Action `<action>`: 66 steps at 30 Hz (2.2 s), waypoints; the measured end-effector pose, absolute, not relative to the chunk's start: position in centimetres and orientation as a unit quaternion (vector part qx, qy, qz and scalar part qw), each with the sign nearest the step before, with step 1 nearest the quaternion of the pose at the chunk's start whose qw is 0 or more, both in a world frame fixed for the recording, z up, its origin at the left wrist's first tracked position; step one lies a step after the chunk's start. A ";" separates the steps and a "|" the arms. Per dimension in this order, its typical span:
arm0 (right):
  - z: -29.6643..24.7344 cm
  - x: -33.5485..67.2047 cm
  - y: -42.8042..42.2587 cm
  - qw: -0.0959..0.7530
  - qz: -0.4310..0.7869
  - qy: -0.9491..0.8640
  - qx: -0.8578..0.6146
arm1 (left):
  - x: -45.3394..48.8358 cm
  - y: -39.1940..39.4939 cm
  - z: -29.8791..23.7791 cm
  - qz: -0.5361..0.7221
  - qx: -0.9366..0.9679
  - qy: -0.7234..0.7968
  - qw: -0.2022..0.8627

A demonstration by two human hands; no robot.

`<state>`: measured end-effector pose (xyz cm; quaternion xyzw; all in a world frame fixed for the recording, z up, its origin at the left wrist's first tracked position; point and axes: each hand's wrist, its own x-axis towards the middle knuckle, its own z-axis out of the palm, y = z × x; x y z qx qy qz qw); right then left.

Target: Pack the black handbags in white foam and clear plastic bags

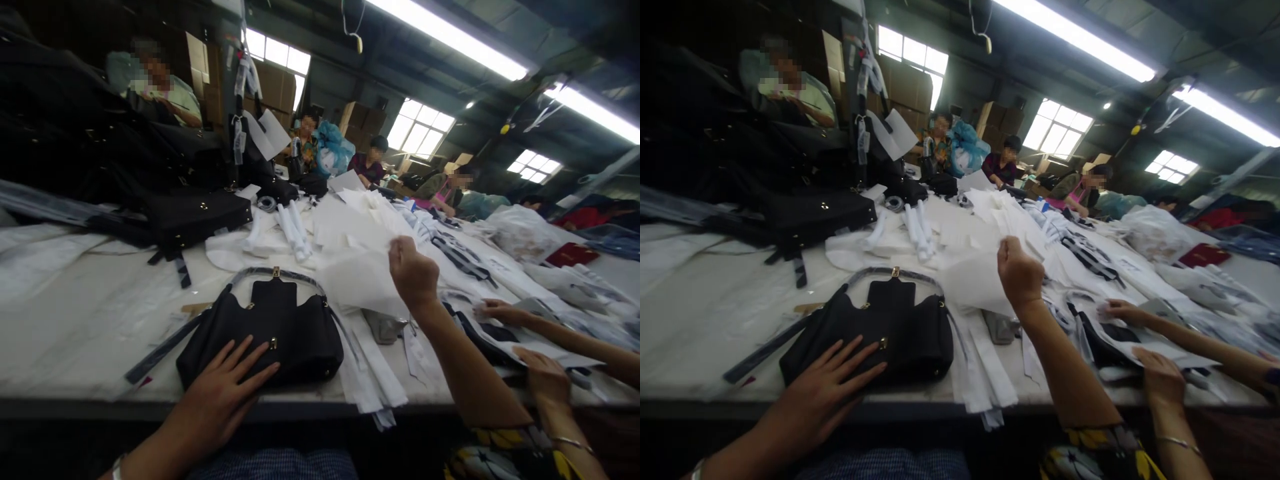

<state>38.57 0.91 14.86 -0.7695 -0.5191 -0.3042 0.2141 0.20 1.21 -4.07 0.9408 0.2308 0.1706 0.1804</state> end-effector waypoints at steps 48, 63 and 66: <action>-0.1 26.5 -1.8 0.283 0.248 -0.801 -0.465 | -0.2 2.3 -1.9 0.206 0.944 0.257 -0.005; -0.6 26.9 -2.1 0.224 0.229 -0.836 -0.446 | 0.2 2.5 -1.1 0.165 0.958 0.234 -0.015; 0.0 26.4 -1.9 0.153 0.187 -0.856 -0.458 | 0.7 2.5 -0.4 0.131 0.966 0.222 -0.021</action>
